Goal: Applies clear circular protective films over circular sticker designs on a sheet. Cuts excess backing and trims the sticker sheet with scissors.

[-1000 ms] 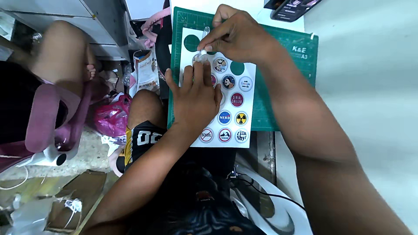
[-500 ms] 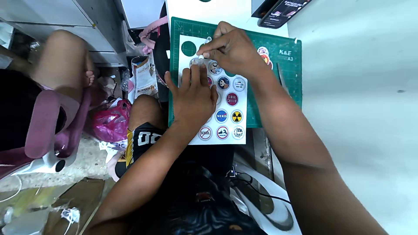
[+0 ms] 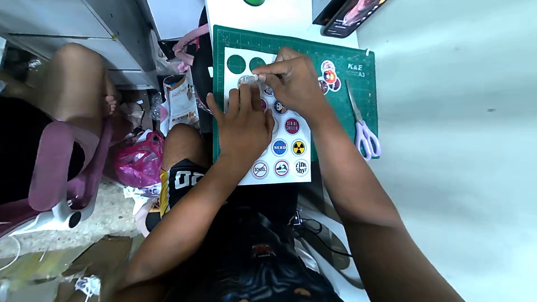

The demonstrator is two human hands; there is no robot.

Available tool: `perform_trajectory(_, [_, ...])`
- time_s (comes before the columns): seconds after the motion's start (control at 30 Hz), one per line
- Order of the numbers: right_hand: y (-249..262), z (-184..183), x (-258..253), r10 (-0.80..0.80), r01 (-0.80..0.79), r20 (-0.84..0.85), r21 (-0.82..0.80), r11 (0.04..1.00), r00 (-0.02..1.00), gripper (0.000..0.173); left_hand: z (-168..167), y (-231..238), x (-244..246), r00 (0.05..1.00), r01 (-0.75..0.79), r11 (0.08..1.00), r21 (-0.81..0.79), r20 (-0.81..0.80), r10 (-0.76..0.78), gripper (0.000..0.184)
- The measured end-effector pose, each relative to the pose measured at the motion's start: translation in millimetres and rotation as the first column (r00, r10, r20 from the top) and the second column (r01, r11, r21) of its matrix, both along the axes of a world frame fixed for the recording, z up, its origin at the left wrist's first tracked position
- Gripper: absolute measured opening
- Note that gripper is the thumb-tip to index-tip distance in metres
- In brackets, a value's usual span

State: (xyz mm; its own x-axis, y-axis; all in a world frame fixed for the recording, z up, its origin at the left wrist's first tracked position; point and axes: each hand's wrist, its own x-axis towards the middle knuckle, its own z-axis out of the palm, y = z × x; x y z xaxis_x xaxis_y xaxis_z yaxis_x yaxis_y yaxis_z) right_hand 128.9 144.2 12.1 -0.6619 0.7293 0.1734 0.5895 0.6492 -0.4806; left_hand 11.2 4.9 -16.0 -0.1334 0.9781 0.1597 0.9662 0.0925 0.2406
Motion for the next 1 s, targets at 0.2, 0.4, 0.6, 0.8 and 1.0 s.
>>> perform_trajectory(0.2, [-0.6, 3.2, -3.6, -0.035, 0.037, 0.054, -0.040, 0.999, 0.998, 0.025, 11.9, -9.8, -26.0, 0.983, 0.168, 0.986, -0.022, 0.079, -0.166, 0.063])
perform_trajectory(0.4, [-1.7, 4.9, -6.7, -0.058, 0.063, 0.072, -0.066, 0.996, 0.996, 0.024, 31.4, 13.9, -55.1, 0.971, 0.172, 0.985, 0.001, 0.169, -0.169, 0.063])
perform_trajectory(0.6, [-3.3, 7.8, -6.0, -0.073, 0.082, 0.091, -0.106, 0.991, 0.993, 0.023, 41.3, 53.8, -78.1, 0.951, 0.220, 0.971, -0.097, 0.243, -0.191, 0.049])
perform_trajectory(0.8, [-2.3, 6.8, -5.1, -0.079, 0.093, 0.106, -0.137, 0.986, 0.991, 0.022, 45.9, 68.3, -85.1, 0.930, 0.305, 0.940, -0.150, 0.257, -0.261, 0.028])
perform_trajectory(1.0, [0.6, 12.5, -8.7, -0.057, 0.079, 0.126, -0.184, 0.980, 0.990, 0.020, 44.1, 74.2, -98.6, 0.922, 0.378, 0.917, -0.126, 0.143, -0.360, 0.036])
